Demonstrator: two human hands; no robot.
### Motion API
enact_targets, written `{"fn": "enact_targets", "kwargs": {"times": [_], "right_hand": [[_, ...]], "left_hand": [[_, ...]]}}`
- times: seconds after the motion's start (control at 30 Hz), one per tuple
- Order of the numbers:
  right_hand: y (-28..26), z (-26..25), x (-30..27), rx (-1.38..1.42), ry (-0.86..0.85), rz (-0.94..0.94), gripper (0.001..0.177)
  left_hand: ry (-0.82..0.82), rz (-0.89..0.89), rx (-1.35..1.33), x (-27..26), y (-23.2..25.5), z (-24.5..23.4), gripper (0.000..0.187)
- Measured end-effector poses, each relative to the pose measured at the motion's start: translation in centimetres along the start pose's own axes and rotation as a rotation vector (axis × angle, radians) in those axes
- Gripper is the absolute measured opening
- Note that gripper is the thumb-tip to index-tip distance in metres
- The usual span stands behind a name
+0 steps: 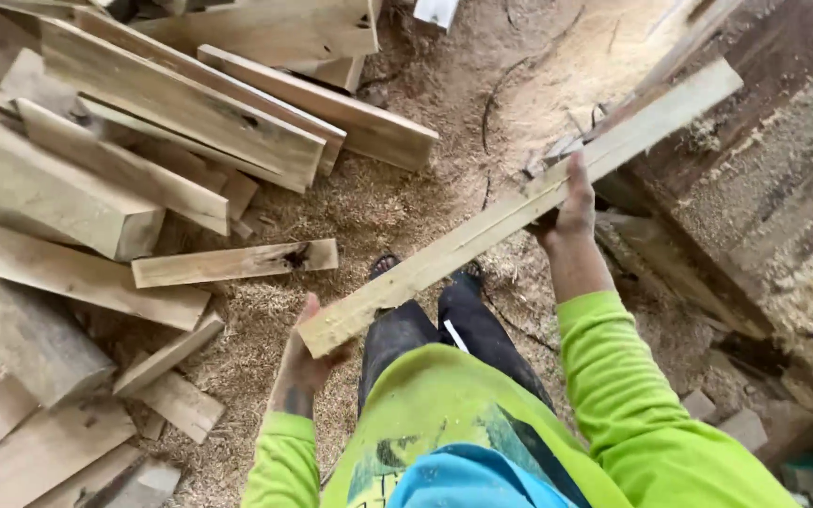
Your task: Cutting wood boards with a circular saw and nailing them together with a hammer.
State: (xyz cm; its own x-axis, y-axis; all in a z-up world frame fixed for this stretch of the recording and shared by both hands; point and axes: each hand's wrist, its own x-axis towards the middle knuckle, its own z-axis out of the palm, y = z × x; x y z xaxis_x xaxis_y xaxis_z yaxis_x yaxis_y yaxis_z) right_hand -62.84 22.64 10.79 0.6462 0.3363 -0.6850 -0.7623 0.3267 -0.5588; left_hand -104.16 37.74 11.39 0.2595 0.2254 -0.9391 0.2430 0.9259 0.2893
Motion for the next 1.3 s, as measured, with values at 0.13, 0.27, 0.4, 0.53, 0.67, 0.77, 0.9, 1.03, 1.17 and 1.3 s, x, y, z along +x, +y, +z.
{"fn": "enact_targets", "kwargs": {"times": [0.13, 0.27, 0.4, 0.53, 0.67, 0.77, 0.9, 1.03, 1.17, 1.3], "right_hand": [[1.2, -5.3, 0.7, -0.015, -0.009, -0.078, 0.066], [-2.2, -8.6, -1.3, 0.010, -0.142, -0.052, 0.083], [-6.6, -7.6, -2.3, -0.067, -0.017, 0.020, 0.088], [-6.9, -7.0, -3.4, -0.087, 0.302, 0.091, 0.080], [-6.4, -8.0, -4.9, 0.195, 0.124, 0.004, 0.076], [-5.7, -11.2, -0.1, 0.329, -0.229, 0.021, 0.059], [-0.7, -15.3, 6.6, 0.517, -0.694, 0.068, 0.040], [0.7, -18.0, 11.5, 0.643, -1.061, 0.060, 0.029], [0.6, -15.9, 9.7, 0.721, -1.130, 0.126, 0.039], [-2.7, -11.0, 2.1, 0.588, -1.111, 0.035, 0.063]], "left_hand": [[-0.236, -0.082, -0.312, 0.8, -3.4, -1.7, 0.069], [-0.343, 0.078, -0.184, 0.2, -4.5, -3.0, 0.068], [-0.374, 0.331, 0.172, -6.1, 0.0, 1.8, 0.085], [-0.207, 0.429, 0.736, -7.3, 2.3, 3.2, 0.101], [-0.050, 0.474, 1.084, -11.6, 1.5, 4.4, 0.081], [-0.083, 0.730, 0.960, -12.5, -3.1, 5.3, 0.065], [-0.026, 1.078, 0.732, -10.8, -8.3, 4.1, 0.061], [0.223, 1.305, 1.230, -7.5, -10.7, 0.5, 0.078], [0.145, 1.324, 1.258, -4.9, -13.3, -3.7, 0.095], [0.219, 1.162, 1.177, -7.3, -12.9, -4.0, 0.090]]}}
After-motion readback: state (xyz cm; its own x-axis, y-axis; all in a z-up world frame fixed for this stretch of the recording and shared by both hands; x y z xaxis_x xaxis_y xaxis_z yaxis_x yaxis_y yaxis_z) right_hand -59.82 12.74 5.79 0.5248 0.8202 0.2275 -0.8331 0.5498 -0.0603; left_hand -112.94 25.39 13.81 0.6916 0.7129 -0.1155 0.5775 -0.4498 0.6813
